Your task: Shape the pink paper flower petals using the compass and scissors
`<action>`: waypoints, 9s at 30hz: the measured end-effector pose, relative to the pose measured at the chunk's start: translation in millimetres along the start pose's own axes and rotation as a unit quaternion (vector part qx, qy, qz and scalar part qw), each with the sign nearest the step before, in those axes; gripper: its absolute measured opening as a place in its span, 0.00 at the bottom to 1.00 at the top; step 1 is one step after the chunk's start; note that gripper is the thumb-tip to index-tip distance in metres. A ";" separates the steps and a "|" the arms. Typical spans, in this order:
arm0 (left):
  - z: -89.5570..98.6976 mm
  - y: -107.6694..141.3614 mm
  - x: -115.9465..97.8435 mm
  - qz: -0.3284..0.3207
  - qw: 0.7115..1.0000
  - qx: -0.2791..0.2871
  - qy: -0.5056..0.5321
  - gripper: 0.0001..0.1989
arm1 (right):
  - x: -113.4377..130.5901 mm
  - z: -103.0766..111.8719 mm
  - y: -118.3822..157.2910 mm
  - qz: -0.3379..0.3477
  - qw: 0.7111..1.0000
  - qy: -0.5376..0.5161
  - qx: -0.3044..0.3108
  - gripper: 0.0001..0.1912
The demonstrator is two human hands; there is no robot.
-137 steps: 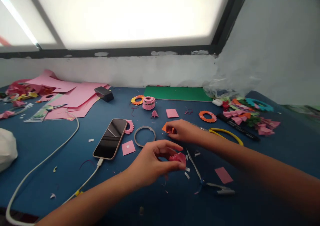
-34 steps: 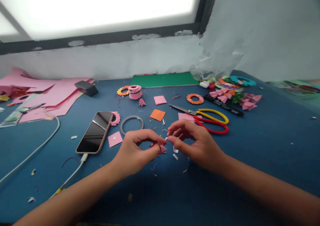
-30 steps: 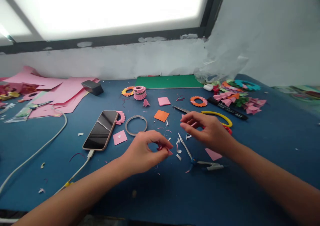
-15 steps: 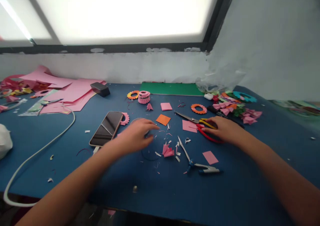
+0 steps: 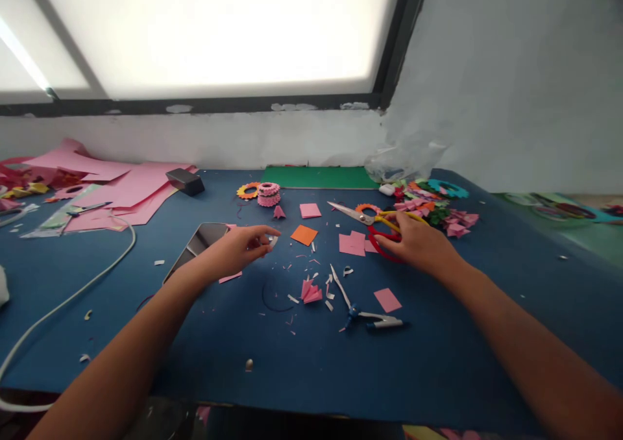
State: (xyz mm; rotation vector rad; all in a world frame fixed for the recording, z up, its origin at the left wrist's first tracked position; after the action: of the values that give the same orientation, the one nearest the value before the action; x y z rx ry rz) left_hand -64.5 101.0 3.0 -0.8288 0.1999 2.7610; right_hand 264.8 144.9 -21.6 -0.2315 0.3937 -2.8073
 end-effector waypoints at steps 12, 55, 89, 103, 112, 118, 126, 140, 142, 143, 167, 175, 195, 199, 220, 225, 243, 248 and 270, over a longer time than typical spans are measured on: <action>-5.9 1.6 -6.3 0.005 0.975 -0.012 0.220 0.13 | 38.8 12.4 13.5 0.154 0.981 -0.116 0.025 0.24; -5.2 7.4 -17.4 0.025 0.958 -0.120 0.259 0.16 | 56.0 6.9 18.4 0.177 0.978 -0.106 0.003 0.24; -8.4 13.9 -25.8 -0.011 0.959 -0.106 0.264 0.12 | 65.1 11.3 22.1 0.227 0.969 -0.093 -0.028 0.21; -8.9 13.7 -28.1 -0.030 0.948 -0.111 0.297 0.12 | 68.5 14.1 25.0 0.239 0.968 -0.055 -0.044 0.21; -7.9 16.0 -28.6 -0.039 0.947 -0.121 0.295 0.06 | 71.4 15.2 28.5 0.259 0.961 -0.060 -0.072 0.24; -7.3 15.7 -28.6 -0.033 0.947 -0.131 0.292 0.07 | 73.9 18.2 30.0 0.271 0.956 -0.015 -0.108 0.26; -4.7 18.8 -31.0 -0.048 0.948 -0.156 0.274 0.06 | 77.3 17.9 32.9 0.280 0.947 0.025 -0.153 0.25; -5.9 20.4 -31.4 -0.054 0.946 -0.157 0.280 0.08 | 75.6 19.2 34.5 0.335 0.918 0.096 -0.192 0.18; -6.1 19.3 -30.5 -0.051 0.946 -0.150 0.283 0.08 | 75.6 18.6 34.2 0.335 0.917 0.097 -0.193 0.17; -6.2 18.9 -30.3 -0.049 0.946 -0.148 0.283 0.08 | 75.8 17.8 33.8 0.329 0.920 0.093 -0.191 0.16; -23.6 15.1 -32.5 0.010 0.962 -0.088 0.260 0.05 | 49.1 -0.2 14.7 0.105 0.992 -0.060 -0.028 0.14; -50.4 25.9 -46.0 0.049 0.928 0.048 0.366 0.23 | 119.0 13.6 48.9 0.225 0.910 -0.348 -0.028 0.06; -49.2 27.0 -45.6 0.021 0.982 -0.043 0.185 0.13 | 117.2 17.4 52.2 0.260 0.917 -0.295 -0.065 0.05; -62.5 21.2 -41.8 -0.061 0.998 -0.022 0.014 0.10 | 117.0 1.3 49.1 0.176 0.943 -0.275 0.058 0.11; -61.0 24.7 -50.2 0.027 0.882 0.096 0.460 0.13 | 117.4 5.9 49.1 0.061 0.775 -0.619 0.109 0.15; -60.8 24.1 -48.2 0.019 0.878 0.091 0.470 0.10 | 115.5 10.1 50.5 0.084 0.828 -0.554 0.038 0.13; -61.0 27.0 -45.3 0.077 0.856 0.032 0.511 0.10 | 122.5 19.2 59.5 0.273 0.917 -0.264 -0.122 0.14; -58.6 26.6 -47.0 0.083 0.852 0.032 0.516 0.08 | 123.9 21.5 62.4 0.315 0.928 -0.100 -0.171 0.18; -53.8 27.7 -49.7 0.012 0.920 -0.045 0.390 0.05 | 101.7 9.5 40.6 0.191 0.970 -0.132 -0.072 0.21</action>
State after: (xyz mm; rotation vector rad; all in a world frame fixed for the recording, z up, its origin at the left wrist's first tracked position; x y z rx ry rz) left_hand -3.9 53.6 -12.3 -1.9213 0.2191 2.3108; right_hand 181.5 73.6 -12.6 -0.4970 0.5173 -2.3353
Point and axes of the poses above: each hand's wrist, its own y-axis away from the middle knuckle, its own z-axis out of the back of the hand, x = y × z, the point moved 3 cm from there along -y, towards the middle knuckle, and after that the axes turned 6 degrees about z, right-handed, at the moved point
